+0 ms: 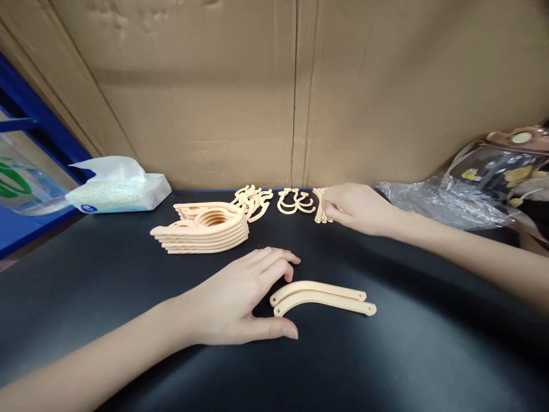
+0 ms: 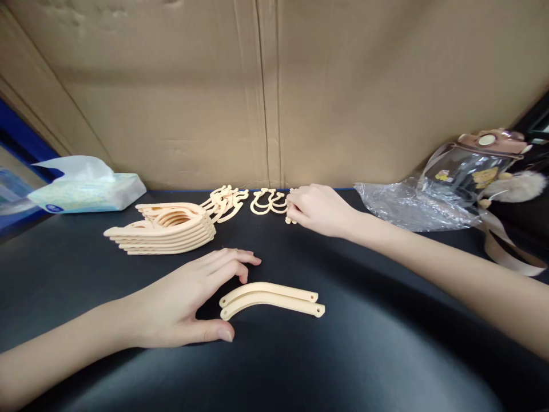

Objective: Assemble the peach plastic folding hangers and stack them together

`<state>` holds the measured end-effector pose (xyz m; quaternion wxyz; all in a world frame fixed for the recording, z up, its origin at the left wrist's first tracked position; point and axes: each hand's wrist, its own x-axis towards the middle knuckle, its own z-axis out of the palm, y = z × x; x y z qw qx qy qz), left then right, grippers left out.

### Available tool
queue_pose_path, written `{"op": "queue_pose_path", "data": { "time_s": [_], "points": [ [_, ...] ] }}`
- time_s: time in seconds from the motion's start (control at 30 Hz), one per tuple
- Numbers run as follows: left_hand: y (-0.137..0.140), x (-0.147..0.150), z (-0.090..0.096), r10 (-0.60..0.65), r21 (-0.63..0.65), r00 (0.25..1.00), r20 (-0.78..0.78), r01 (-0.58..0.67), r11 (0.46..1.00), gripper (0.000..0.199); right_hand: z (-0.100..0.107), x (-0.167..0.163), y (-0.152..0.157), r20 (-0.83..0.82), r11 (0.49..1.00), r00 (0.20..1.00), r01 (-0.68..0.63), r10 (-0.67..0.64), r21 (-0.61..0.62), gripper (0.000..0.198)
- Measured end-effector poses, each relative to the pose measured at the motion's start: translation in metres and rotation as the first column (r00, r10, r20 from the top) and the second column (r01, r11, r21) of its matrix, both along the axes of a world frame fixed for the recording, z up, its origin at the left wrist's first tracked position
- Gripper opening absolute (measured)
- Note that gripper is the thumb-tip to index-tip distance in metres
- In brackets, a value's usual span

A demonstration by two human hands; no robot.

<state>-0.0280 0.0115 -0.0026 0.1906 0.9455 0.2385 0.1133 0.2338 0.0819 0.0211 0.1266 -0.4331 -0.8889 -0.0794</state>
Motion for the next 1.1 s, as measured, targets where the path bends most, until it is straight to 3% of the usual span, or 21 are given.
{"op": "queue_pose_path", "data": {
  "time_s": [0.27,0.6,0.7,0.83,1.0,1.1],
  "points": [
    [0.0,-0.001,0.001,0.005,-0.001,1.0,-0.017,-0.005,1.0,0.043,-0.01,-0.016,0.041,0.061,1.0,0.998,0.009,-0.007,-0.027,0.025],
    [0.002,-0.004,0.0,-0.021,0.025,1.0,-0.004,0.021,0.999,0.053,-0.002,-0.025,0.04,0.024,0.998,0.999,-0.04,0.042,-0.057,0.018],
    [0.002,-0.004,-0.001,-0.025,0.037,1.0,0.001,0.025,0.999,0.054,0.008,-0.021,0.027,-0.017,0.999,0.999,-0.043,0.043,-0.018,0.017],
    [0.002,-0.004,-0.002,-0.025,0.044,1.0,0.002,0.025,0.999,0.053,0.012,-0.009,-0.01,-0.103,0.99,0.985,-0.134,0.137,0.031,0.015],
    [0.001,-0.004,-0.003,-0.018,0.043,1.0,-0.005,0.018,0.999,0.054,-0.003,0.009,-0.059,-0.076,0.977,0.975,-0.209,0.207,-0.028,0.02],
    [0.002,-0.003,-0.003,-0.011,0.046,1.0,-0.003,0.011,0.999,0.052,-0.013,0.015,-0.075,-0.05,0.981,0.983,-0.183,0.179,-0.071,0.026]
  ]
}}
